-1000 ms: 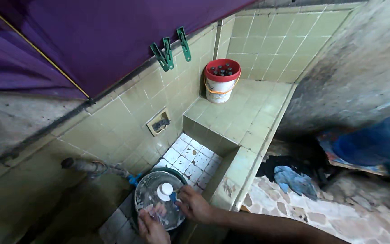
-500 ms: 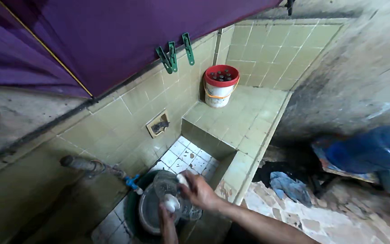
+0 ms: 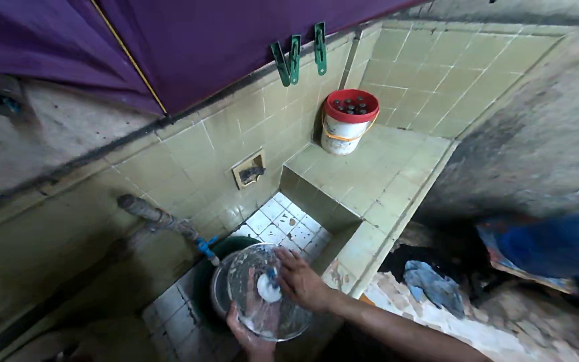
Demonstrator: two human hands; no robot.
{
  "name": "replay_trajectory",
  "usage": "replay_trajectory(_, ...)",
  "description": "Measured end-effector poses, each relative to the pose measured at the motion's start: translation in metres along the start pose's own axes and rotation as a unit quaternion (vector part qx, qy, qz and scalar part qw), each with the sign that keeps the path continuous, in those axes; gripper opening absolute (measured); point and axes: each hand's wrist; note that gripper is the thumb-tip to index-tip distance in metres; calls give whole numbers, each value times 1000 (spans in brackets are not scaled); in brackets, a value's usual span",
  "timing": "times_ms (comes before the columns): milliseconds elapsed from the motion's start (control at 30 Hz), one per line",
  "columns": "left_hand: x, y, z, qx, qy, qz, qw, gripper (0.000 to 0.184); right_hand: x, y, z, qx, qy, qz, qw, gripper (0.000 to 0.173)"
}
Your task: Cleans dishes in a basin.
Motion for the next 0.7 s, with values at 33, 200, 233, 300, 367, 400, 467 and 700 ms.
replay_trajectory(33, -4, 2, -2, 15, 13, 13, 1000, 72, 0, 5, 1, -9, 1, -19, 1000, 53)
replay_trajectory(200, -15, 13, -11, 81, 87, 69, 991, 43, 4, 13, 12, -18, -67, 6, 998, 55)
replay_trajectory(233, -16, 7, -9, 46, 60, 65, 995, 58, 16, 10, 21, -14, -32, -25, 999, 56)
replay_trajectory(300, -23, 8, -7, 46, 64, 80, 994, 59, 15, 8, 20, -27, -15, -13, 999, 58)
replay_trajectory(367, -26, 9, -5, 86, 124, 94, 984, 33, -11, 11, -4, -26, -102, 111, 988, 51)
replay_trajectory(400, -23, -1, -2, 59, 129, 87, 986, 39, -20, 12, -13, -46, -145, 147, 977, 48)
replay_trajectory(467, -16, -16, 3, -1, 99, 59, 993, 58, -6, 17, -17, -59, -170, 106, 978, 46)
replay_trajectory(700, -19, -23, 15, -35, 42, -9, 998, 86, 26, -10, -22, -26, -49, 12, 998, 33)
Point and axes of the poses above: each hand's wrist, its own z-axis towards the middle knuckle, its own y-axis out of the palm, x = y × z, and after that the axes turned 10 degrees about x, right-handed
